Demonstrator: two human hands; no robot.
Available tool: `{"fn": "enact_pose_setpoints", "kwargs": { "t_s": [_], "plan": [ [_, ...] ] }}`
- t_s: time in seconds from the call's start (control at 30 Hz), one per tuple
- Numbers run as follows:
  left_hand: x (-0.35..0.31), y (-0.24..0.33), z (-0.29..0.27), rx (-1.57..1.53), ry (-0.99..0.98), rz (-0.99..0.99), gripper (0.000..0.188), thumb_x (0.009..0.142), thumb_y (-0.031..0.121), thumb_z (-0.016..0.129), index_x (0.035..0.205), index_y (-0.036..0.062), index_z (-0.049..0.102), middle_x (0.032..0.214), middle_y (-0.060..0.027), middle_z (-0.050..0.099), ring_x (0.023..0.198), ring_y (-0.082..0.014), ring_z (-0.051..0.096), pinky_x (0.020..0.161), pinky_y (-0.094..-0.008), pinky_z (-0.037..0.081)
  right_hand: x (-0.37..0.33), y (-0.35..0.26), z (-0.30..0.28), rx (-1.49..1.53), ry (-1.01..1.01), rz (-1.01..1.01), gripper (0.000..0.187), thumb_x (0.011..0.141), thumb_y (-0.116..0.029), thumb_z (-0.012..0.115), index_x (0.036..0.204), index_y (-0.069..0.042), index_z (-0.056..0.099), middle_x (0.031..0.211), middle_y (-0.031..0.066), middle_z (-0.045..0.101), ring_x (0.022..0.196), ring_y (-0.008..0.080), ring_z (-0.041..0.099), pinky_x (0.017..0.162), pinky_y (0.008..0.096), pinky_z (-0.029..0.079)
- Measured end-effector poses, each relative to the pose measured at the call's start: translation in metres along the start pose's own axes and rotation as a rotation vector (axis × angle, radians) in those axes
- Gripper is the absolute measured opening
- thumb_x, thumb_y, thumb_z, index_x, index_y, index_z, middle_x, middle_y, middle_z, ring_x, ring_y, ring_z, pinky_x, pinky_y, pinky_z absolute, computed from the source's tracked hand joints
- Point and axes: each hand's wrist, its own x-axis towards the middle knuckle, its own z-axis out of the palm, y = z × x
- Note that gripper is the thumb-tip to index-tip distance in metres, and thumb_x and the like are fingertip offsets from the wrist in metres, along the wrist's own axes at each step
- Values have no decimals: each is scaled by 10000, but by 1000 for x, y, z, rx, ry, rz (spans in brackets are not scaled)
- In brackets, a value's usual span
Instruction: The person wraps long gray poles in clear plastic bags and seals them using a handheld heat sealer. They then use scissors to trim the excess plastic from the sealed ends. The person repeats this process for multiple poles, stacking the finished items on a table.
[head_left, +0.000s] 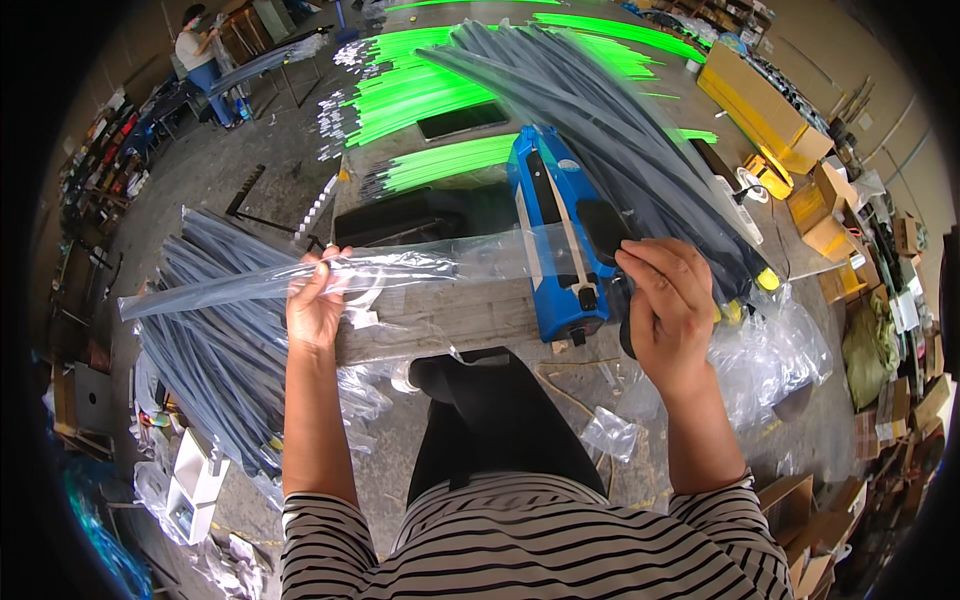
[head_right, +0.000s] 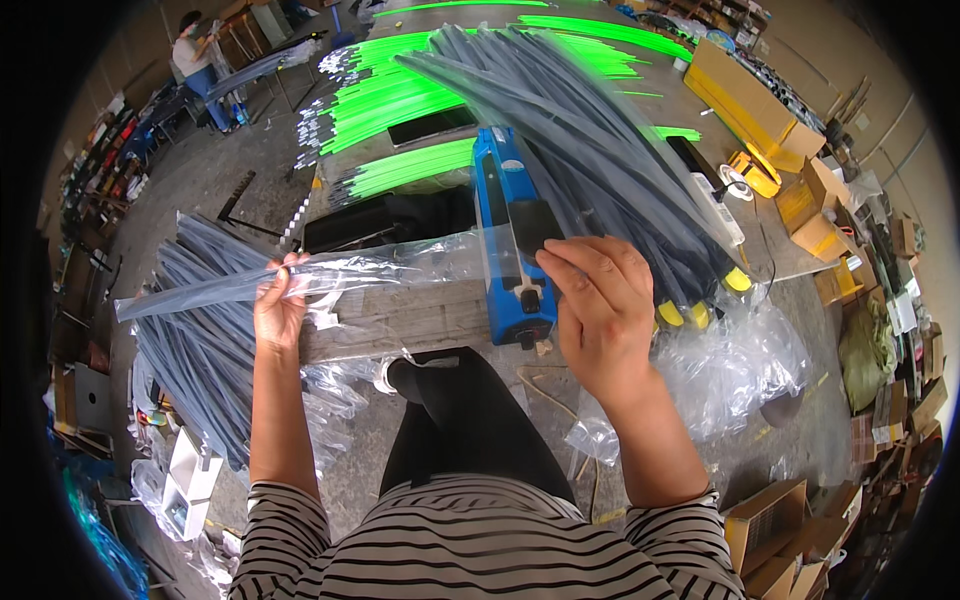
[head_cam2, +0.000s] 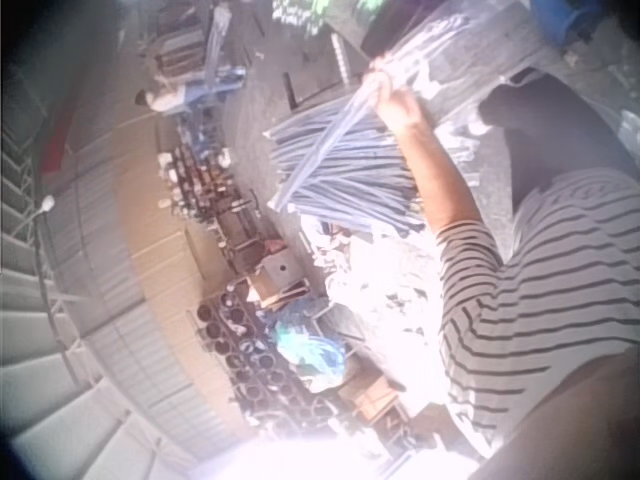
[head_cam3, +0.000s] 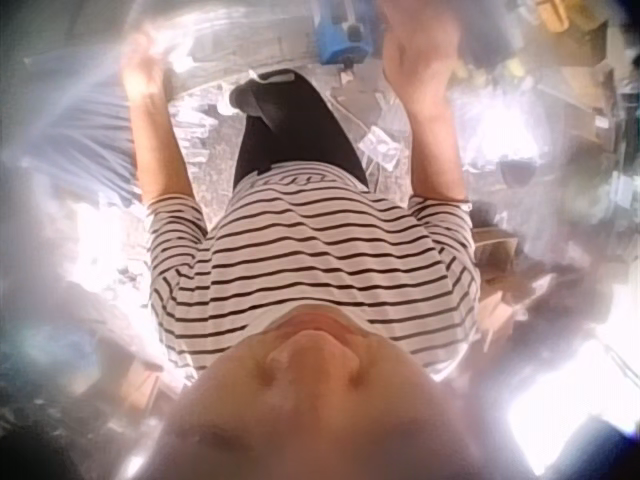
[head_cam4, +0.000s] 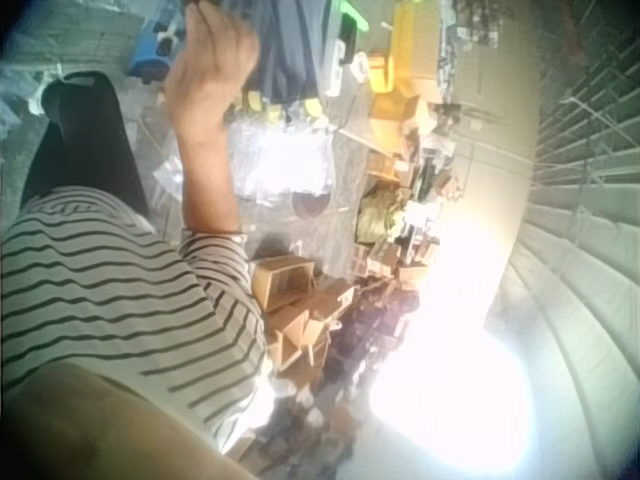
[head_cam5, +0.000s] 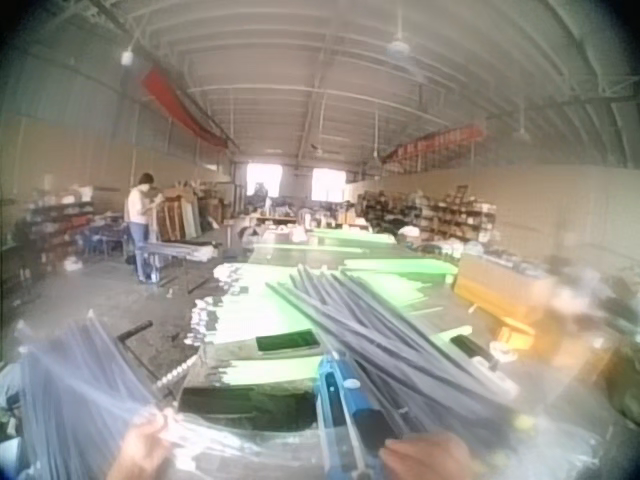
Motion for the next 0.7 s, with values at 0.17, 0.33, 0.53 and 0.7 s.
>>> {"fn": "enact_pose_setpoints", "kwargs": {
  "t_s": [0.17,0.33,0.53,0.7],
  "plan": [
    [1,0,-6,-7,11,0,104,750,-6,591,829,36,537,945,-131,570,986,-304,528,825,-373,459,-8,1,5,5,11,-6,231,596,66,533,789,-30,616,846,57,589,802,233,553,790,361,402],
    [3,-1,-3,-14,-18,-8,106,750,-5,592,828,39,535,949,-131,570,994,-303,523,833,-373,453,-35,5,30,51,124,0,189,587,77,545,724,-39,603,794,47,585,747,213,570,783,384,416],
    [2,0,-5,-15,-43,-9,112,751,-4,590,836,36,530,954,-134,570,1001,-306,517,848,-381,443,-38,1,35,15,153,26,179,589,83,554,709,-41,602,782,41,584,742,200,573,787,381,412],
    [1,1,-6,-7,-28,-7,116,747,-2,595,834,38,530,956,-137,569,1004,-314,514,852,-389,444,-39,0,35,22,161,31,184,585,87,553,706,-43,602,784,39,584,739,194,573,797,377,404]
  ]
}}
